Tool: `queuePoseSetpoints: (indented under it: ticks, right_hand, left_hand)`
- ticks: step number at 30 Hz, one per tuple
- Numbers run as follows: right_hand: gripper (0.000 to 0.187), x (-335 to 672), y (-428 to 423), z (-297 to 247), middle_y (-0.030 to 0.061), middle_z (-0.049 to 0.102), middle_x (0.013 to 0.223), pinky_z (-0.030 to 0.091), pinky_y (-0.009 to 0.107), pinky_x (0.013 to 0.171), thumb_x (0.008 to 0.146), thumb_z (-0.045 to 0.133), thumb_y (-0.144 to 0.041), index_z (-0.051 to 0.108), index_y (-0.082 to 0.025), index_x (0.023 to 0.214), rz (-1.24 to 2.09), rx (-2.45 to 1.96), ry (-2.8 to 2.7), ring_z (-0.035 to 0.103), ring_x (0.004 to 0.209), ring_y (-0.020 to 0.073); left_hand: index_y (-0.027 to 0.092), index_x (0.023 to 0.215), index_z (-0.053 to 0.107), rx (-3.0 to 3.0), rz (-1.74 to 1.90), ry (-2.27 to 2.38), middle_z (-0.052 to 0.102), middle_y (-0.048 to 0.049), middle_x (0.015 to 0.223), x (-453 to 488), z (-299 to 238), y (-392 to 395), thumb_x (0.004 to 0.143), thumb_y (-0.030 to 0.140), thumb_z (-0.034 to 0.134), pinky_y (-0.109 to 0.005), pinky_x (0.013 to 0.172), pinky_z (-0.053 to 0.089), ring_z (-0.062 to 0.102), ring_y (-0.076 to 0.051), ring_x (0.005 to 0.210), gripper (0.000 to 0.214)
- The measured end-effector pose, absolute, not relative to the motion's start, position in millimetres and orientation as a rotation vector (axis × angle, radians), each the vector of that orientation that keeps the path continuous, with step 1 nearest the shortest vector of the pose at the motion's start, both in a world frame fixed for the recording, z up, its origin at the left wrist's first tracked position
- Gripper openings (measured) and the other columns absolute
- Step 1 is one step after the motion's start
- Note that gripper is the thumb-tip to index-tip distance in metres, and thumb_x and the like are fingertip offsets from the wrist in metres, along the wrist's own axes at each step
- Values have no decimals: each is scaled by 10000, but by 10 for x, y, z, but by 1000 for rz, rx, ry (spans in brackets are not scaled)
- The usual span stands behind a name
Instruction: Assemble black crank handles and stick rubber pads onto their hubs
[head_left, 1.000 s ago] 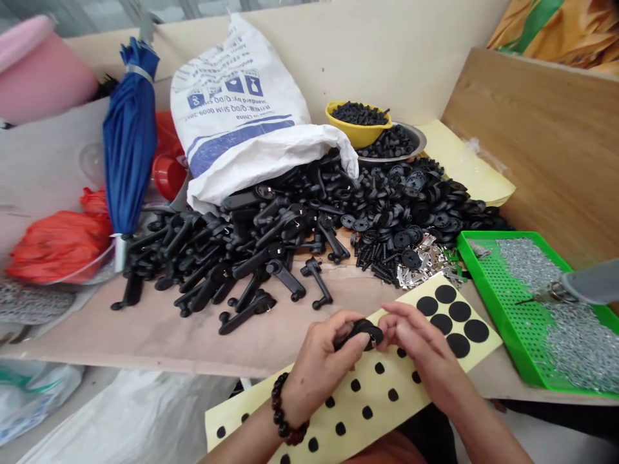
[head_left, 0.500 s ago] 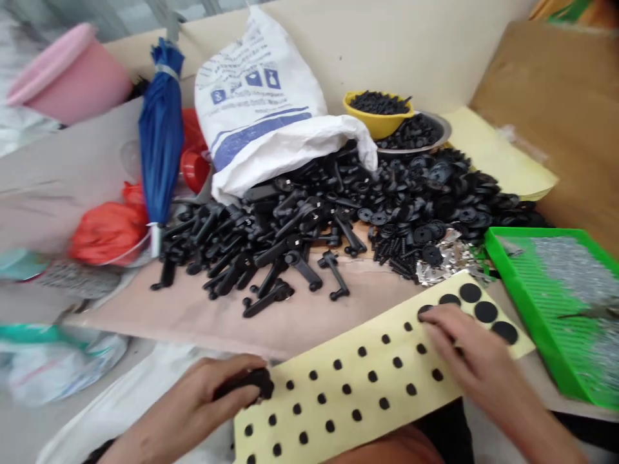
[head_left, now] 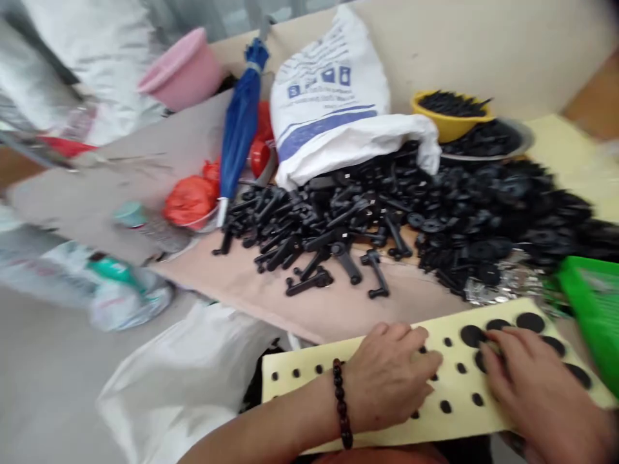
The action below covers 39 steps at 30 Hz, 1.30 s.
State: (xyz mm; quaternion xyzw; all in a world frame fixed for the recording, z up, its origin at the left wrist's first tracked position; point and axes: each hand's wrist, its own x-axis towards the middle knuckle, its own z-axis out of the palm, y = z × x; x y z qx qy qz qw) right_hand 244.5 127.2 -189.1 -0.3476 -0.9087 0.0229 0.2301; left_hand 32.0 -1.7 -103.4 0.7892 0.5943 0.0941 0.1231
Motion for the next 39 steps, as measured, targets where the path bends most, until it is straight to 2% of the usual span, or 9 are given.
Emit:
queuePoseSetpoints:
  ticks: [4, 9, 17, 22, 26, 29, 33, 39]
  right_hand:
    - [219, 2317, 1151, -1659, 125, 591, 909, 470, 389, 724, 905, 387, -258, 573, -142, 916, -34, -1048, -2523, 566, 829, 262]
    - [211, 2390, 1175, -1621, 86, 580, 978, 480, 318, 740, 921, 374, -213, 561, -166, 1006, 296, -1095, -2413, 587, 884, 207]
    - [148, 2574, 1261, -1475, 46, 576, 1000, 457, 287, 779, 930, 429, -257, 563, -227, 984, 665, -1149, -2236, 574, 933, 177]
    - [167, 2685, 1217, -1501, 65, 564, 1018, 459, 314, 808, 934, 410, -267, 561, -211, 974, 576, -1189, -2272, 580, 943, 192]
    - [186, 2620, 1225, -1531, 77, 569, 1046, 488, 316, 800, 933, 394, -252, 563, -199, 990, 440, -1188, -2316, 606, 937, 198]
    - [224, 2515, 1274, -1554, 97, 574, 1043, 510, 346, 748, 920, 385, -236, 562, -173, 1043, 258, -1245, -2377, 617, 900, 226]
    - [234, 2418, 1319, -1586, 113, 584, 976, 518, 363, 663, 906, 369, -210, 581, -151, 984, 65, -1291, -2445, 621, 815, 244]
    - [207, 2458, 1295, -1557, 99, 582, 971, 517, 321, 674, 909, 361, -197, 567, -177, 919, 142, -1245, -2437, 620, 837, 212]
  left_hand:
    - [196, 1117, 502, 2410, 261, 1742, 550, -66, 1129, 489, -1235, 326, 871, 359, 550, -359, 753, 431, 494, -238, 955, 299]
    - [208, 1146, 485, 2471, 219, 1785, 542, -61, 1086, 615, -1316, 485, 874, 414, 531, -367, 667, 422, 478, -235, 881, 344]
    - [217, 1154, 478, 2468, 139, 1762, 528, -60, 1087, 620, -1283, 521, 881, 433, 504, -374, 661, 424, 465, -242, 886, 349]
    - [225, 1222, 440, 2482, 108, 1744, 505, -69, 1177, 563, -1282, 496, 884, 421, 501, -390, 684, 430, 464, -250, 906, 395]
    - [225, 1209, 453, 2451, 84, 1720, 510, -72, 1170, 539, -1260, 505, 872, 391, 530, -395, 718, 432, 464, -253, 925, 383]
    - [210, 1201, 455, 2467, 138, 1686, 503, -74, 1178, 600, -1241, 564, 863, 409, 542, -385, 723, 430, 462, -249, 941, 401]
    - [195, 1165, 474, 2535, 182, 1651, 516, -70, 1123, 753, -1257, 691, 875, 422, 520, -366, 687, 420, 468, -234, 912, 371]
    - [163, 1120, 494, 2559, 208, 1703, 522, -71, 1014, 862, -1303, 810, 880, 450, 505, -358, 660, 421, 472, -227, 873, 375]
